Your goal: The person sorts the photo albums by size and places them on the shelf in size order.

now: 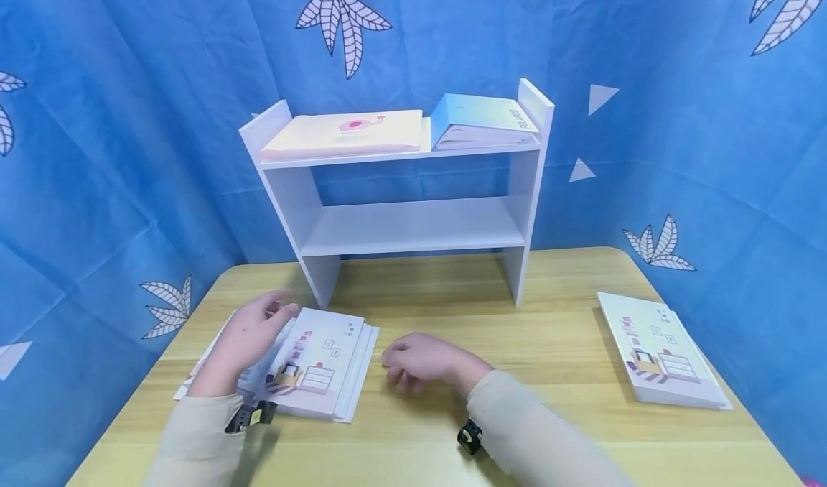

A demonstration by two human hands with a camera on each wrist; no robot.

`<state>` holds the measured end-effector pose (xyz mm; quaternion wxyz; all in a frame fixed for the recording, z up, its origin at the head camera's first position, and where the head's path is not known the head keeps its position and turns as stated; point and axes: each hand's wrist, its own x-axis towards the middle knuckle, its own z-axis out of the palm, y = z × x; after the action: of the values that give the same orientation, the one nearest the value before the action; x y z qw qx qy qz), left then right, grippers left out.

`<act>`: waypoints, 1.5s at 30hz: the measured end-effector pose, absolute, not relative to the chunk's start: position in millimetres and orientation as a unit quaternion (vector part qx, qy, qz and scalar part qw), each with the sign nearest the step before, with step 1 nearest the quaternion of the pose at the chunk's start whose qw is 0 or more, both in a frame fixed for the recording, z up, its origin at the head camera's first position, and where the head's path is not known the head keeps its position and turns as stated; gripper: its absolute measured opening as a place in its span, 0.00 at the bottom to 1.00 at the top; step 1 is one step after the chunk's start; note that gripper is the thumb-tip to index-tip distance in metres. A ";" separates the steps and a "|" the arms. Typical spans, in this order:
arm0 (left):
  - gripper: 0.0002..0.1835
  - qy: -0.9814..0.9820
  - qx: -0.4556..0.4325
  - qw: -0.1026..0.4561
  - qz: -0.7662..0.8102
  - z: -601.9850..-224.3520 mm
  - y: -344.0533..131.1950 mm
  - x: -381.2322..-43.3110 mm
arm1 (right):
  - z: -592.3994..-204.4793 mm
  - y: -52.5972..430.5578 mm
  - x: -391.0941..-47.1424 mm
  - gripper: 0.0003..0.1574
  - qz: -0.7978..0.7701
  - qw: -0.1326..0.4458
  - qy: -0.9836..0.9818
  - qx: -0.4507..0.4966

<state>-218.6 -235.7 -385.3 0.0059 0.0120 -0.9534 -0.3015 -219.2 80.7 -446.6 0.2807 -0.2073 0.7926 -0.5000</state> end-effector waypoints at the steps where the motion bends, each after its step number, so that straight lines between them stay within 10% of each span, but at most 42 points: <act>1: 0.38 -0.954 0.020 0.002 -0.300 -388.0 -239.8 -220.0 | -447.3 77.7 -219.5 0.29 -0.498 0.280 0.793 -0.214; 19: 0.45 -0.932 0.083 -0.119 -0.333 -441.9 -254.9 -223.3 | -453.1 48.0 -213.0 0.22 -0.424 0.237 0.841 -0.239; 45: 0.35 -0.856 0.069 -0.131 -0.496 -458.3 -231.5 -219.0 | -462.8 48.0 -218.4 0.17 -0.388 0.213 0.870 -0.219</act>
<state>-219.0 -231.5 -458.3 -0.1305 0.0687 -0.8559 -0.4957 -218.4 48.0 -462.8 0.2130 -0.2192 0.8697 -0.3876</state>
